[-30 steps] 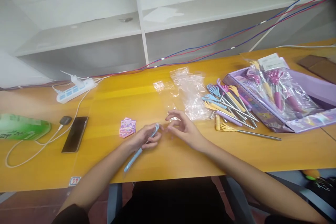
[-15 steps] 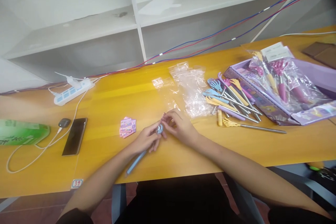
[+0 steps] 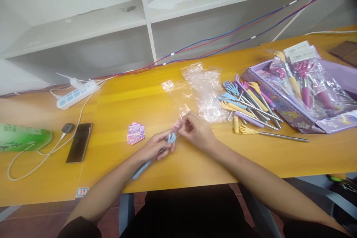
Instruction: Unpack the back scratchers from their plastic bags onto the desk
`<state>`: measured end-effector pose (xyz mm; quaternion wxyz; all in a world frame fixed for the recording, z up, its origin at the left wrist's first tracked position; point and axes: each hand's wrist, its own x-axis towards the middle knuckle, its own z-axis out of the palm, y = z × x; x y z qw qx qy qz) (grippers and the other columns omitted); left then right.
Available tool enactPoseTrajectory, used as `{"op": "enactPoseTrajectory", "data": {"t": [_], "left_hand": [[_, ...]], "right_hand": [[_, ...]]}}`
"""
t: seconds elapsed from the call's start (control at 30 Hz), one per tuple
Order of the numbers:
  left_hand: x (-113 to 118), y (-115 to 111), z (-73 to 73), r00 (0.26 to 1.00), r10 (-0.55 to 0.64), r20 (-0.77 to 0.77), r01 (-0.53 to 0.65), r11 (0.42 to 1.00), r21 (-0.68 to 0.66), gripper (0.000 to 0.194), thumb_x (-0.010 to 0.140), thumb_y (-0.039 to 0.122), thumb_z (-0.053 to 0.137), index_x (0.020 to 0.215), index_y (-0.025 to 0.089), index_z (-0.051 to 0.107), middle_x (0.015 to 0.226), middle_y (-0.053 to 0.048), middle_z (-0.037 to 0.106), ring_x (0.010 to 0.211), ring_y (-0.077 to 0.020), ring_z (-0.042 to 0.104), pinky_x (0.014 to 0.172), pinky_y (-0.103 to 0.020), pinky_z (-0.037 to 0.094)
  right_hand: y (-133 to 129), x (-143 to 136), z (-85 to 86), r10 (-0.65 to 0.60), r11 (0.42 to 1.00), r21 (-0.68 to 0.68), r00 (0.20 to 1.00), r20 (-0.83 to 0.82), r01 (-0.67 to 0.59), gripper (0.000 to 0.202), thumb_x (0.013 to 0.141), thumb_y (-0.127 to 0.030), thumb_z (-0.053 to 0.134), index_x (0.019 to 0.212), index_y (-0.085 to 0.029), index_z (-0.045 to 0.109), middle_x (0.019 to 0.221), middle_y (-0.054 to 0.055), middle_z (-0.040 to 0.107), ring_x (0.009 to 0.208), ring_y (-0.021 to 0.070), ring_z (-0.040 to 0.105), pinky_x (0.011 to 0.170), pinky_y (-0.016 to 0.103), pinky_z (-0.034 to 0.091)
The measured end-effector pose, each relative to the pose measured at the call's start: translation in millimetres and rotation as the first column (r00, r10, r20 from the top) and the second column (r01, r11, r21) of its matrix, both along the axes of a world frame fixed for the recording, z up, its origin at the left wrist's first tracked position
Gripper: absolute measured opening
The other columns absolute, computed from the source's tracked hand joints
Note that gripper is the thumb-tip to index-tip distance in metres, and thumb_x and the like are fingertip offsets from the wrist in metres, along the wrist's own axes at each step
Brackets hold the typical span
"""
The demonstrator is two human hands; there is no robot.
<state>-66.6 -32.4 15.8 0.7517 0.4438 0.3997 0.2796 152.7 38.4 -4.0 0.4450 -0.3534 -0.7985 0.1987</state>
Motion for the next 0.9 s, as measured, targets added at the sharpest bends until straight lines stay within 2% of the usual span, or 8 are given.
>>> {"op": "enactPoseTrajectory", "data": {"t": [0.13, 0.27, 0.4, 0.5, 0.63, 0.73, 0.83, 0.9], "left_hand": [[-1.2, 2.6, -3.3, 0.991, -0.002, 0.134, 0.019, 0.992, -0.123, 0.062, 0.089, 0.022, 0.058, 0.151, 0.020, 0.053, 0.077, 0.003, 0.062, 0.033, -0.0027, 0.034, 0.031, -0.016, 0.020], [-3.4, 6.2, -4.5, 0.972, 0.017, 0.234, 0.031, 0.980, -0.198, 0.065, 0.086, 0.023, 0.058, 0.151, 0.021, 0.050, 0.077, 0.003, 0.064, 0.030, -0.0033, 0.031, 0.028, -0.015, 0.020], [-6.5, 7.9, -5.0, 0.964, 0.015, 0.267, 0.047, 0.974, -0.223, 0.067, 0.088, 0.022, 0.058, 0.154, 0.022, 0.047, 0.077, 0.003, 0.064, 0.031, -0.0030, 0.030, 0.028, -0.014, 0.020], [-6.6, 7.8, -6.0, 0.964, 0.011, 0.266, 0.046, 0.977, -0.209, 0.067, 0.089, 0.022, 0.059, 0.155, 0.023, 0.047, 0.078, 0.003, 0.063, 0.032, -0.0027, 0.032, 0.029, -0.013, 0.021], [-4.9, 5.6, -4.6, 0.967, 0.008, 0.253, 0.041, 0.981, -0.188, 0.071, 0.088, 0.019, 0.058, 0.158, 0.024, 0.046, 0.079, 0.002, 0.063, 0.033, -0.0035, 0.033, 0.029, -0.014, 0.022], [-4.9, 2.9, -1.3, 0.967, 0.005, 0.255, 0.039, 0.985, -0.170, 0.077, 0.086, 0.017, 0.057, 0.161, 0.025, 0.043, 0.078, 0.003, 0.062, 0.034, -0.0034, 0.034, 0.030, -0.014, 0.021], [-5.1, 0.7, 0.8, 0.965, 0.006, 0.260, 0.043, 0.982, -0.183, 0.081, 0.082, 0.016, 0.056, 0.161, 0.029, 0.041, 0.076, 0.005, 0.060, 0.034, -0.0028, 0.032, 0.032, -0.013, 0.021], [-3.9, -0.1, 0.7, 0.971, -0.010, 0.239, 0.059, 0.977, -0.203, 0.078, 0.082, 0.017, 0.055, 0.158, 0.028, 0.044, 0.073, 0.006, 0.057, 0.034, -0.0029, 0.029, 0.033, -0.013, 0.020]], "right_hand": [[9.3, 13.4, -0.2, -0.072, 0.995, -0.071, 0.997, -0.027, 0.070, 0.020, 0.083, -0.008, 0.064, 0.090, -0.023, 0.052, 0.081, -0.002, 0.059, 0.064, 0.0112, 0.055, 0.060, 0.024, 0.049], [14.7, 22.3, 2.4, 0.096, 0.995, -0.011, 0.994, -0.055, -0.097, 0.017, 0.096, -0.008, 0.055, 0.102, -0.024, 0.057, 0.092, 0.003, 0.065, 0.077, 0.0143, 0.064, 0.068, 0.027, 0.054], [17.4, 29.2, 14.7, 0.241, 0.963, 0.112, 0.970, 0.041, -0.244, 0.032, 0.102, -0.004, 0.045, 0.116, -0.024, 0.065, 0.107, 0.009, 0.064, 0.095, 0.0178, 0.067, 0.078, 0.031, 0.057], [16.0, 31.7, 22.2, 0.275, 0.960, 0.041, 0.959, 0.065, -0.278, 0.031, 0.105, -0.006, 0.045, 0.120, -0.023, 0.066, 0.107, 0.008, 0.064, 0.099, 0.0182, 0.066, 0.085, 0.033, 0.056], [11.3, 29.2, 26.3, 0.329, 0.937, -0.140, 0.943, 0.049, -0.319, 0.013, 0.107, -0.018, 0.055, 0.112, -0.023, 0.067, 0.109, 0.008, 0.063, 0.102, 0.0195, 0.064, 0.091, 0.036, 0.055], [13.2, 26.7, 31.8, 0.283, 0.949, -0.155, 0.958, 0.046, -0.273, 0.011, 0.106, -0.026, 0.060, 0.101, -0.023, 0.069, 0.110, 0.009, 0.062, 0.107, 0.0217, 0.064, 0.095, 0.039, 0.054], [22.3, 23.1, 47.0, 0.106, 0.994, -0.045, 0.993, 0.051, -0.103, 0.015, 0.107, -0.030, 0.058, 0.096, -0.022, 0.066, 0.111, 0.010, 0.063, 0.107, 0.0232, 0.063, 0.095, 0.040, 0.052], [29.1, 14.0, 61.1, 0.006, 1.000, 0.009, 0.999, 0.039, -0.007, 0.019, 0.108, -0.032, 0.056, 0.093, -0.022, 0.063, 0.102, 0.009, 0.065, 0.098, 0.0219, 0.064, 0.088, 0.037, 0.051]]}}
